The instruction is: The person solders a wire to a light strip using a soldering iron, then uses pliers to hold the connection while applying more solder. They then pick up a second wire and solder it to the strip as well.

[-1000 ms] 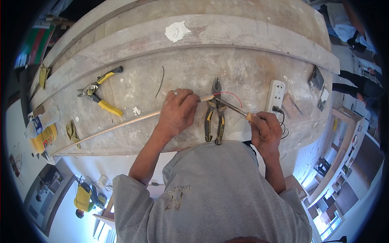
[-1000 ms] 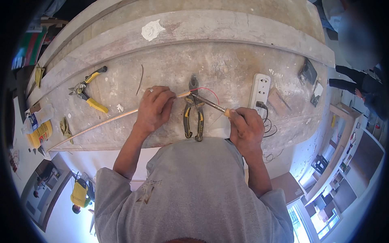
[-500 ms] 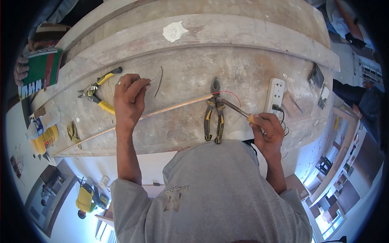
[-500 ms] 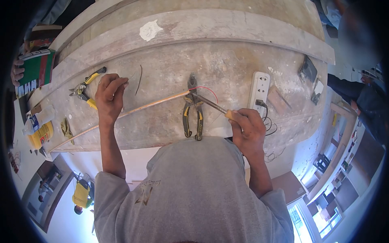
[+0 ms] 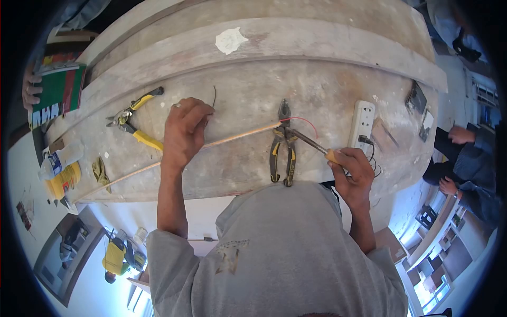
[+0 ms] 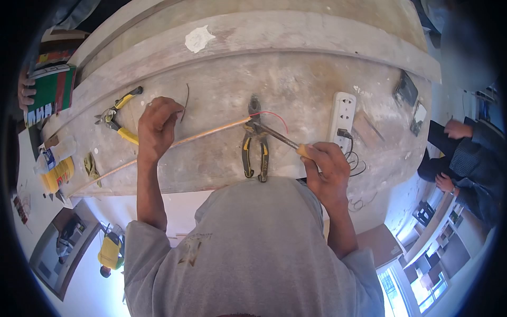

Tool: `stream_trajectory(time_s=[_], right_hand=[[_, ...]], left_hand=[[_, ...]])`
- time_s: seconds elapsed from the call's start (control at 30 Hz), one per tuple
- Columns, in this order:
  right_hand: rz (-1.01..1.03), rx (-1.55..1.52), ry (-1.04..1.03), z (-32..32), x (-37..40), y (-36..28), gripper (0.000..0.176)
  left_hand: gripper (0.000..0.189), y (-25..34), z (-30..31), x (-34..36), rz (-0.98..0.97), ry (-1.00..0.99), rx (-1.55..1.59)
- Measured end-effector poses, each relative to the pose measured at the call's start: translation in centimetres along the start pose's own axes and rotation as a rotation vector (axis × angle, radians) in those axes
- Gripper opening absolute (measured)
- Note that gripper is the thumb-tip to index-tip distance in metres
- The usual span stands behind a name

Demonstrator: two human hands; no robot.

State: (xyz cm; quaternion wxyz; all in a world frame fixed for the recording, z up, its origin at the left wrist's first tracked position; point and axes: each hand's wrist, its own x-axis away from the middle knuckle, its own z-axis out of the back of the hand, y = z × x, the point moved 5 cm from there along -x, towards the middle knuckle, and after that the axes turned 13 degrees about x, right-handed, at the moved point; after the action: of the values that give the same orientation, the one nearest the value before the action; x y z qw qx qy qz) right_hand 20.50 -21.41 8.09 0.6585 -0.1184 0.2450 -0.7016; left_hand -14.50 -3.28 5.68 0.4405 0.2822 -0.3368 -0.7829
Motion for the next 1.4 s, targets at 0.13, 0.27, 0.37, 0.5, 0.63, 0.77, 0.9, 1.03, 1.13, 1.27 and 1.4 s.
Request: stream_trajectory(time_s=[0.13, 0.27, 0.37, 0.5, 0.63, 0.77, 0.9, 1.03, 1.13, 1.27, 1.4], right_hand=[[-0.014, -0.001, -0.003, -0.2, -0.1, -0.2, 0.033], [0.015, 0.057, 0.001, -0.2, -0.1, -0.3, 0.037], [0.008, 0.063, 0.001, -0.2, -0.2, -0.3, 0.036], [0.009, 0.07, -0.012, -0.5, -0.4, -0.3, 0.036], [0.023, 0.069, -0.026, -0.7, -0.5, -0.3, 0.036], [0.043, 0.064, -0.027, -0.9, -0.5, -0.2, 0.036], [0.044, 0.066, -0.026, -0.8, -0.6, -0.3, 0.035], [0.042, 0.068, -0.02, -0.9, -0.5, -0.2, 0.035], [0.039, 0.073, -0.026, -1.0, -0.5, -0.3, 0.035], [0.022, 0.086, -0.053, -1.2, -0.5, -0.2, 0.035], [0.019, 0.084, -0.065, -1.3, -0.5, -0.1, 0.034]], left_hand=[[0.028, 2.2, -3.3, -0.5, -0.112, -0.121, 0.066], [0.029, 3.6, -6.5, -0.7, -0.184, -0.234, 0.073], [0.03, 4.1, -7.8, -0.5, -0.18, -0.306, 0.043], [0.032, 4.1, -8.7, -0.2, -0.2, -0.311, 0.044], [0.028, 4.4, -9.0, -0.1, -0.226, -0.282, 0.061], [0.032, 4.5, -8.9, -0.1, -0.193, -0.308, 0.042], [0.031, 4.1, -8.7, -0.1, -0.227, -0.244, 0.085], [0.031, 4.2, -8.7, -0.1, -0.206, -0.281, 0.069], [0.031, 4.2, -8.8, 0.0, -0.213, -0.277, 0.071], [0.033, 4.2, -8.8, 0.0, -0.21, -0.28, 0.07], [0.033, 4.2, -8.8, 0.0, -0.203, -0.284, 0.073]])
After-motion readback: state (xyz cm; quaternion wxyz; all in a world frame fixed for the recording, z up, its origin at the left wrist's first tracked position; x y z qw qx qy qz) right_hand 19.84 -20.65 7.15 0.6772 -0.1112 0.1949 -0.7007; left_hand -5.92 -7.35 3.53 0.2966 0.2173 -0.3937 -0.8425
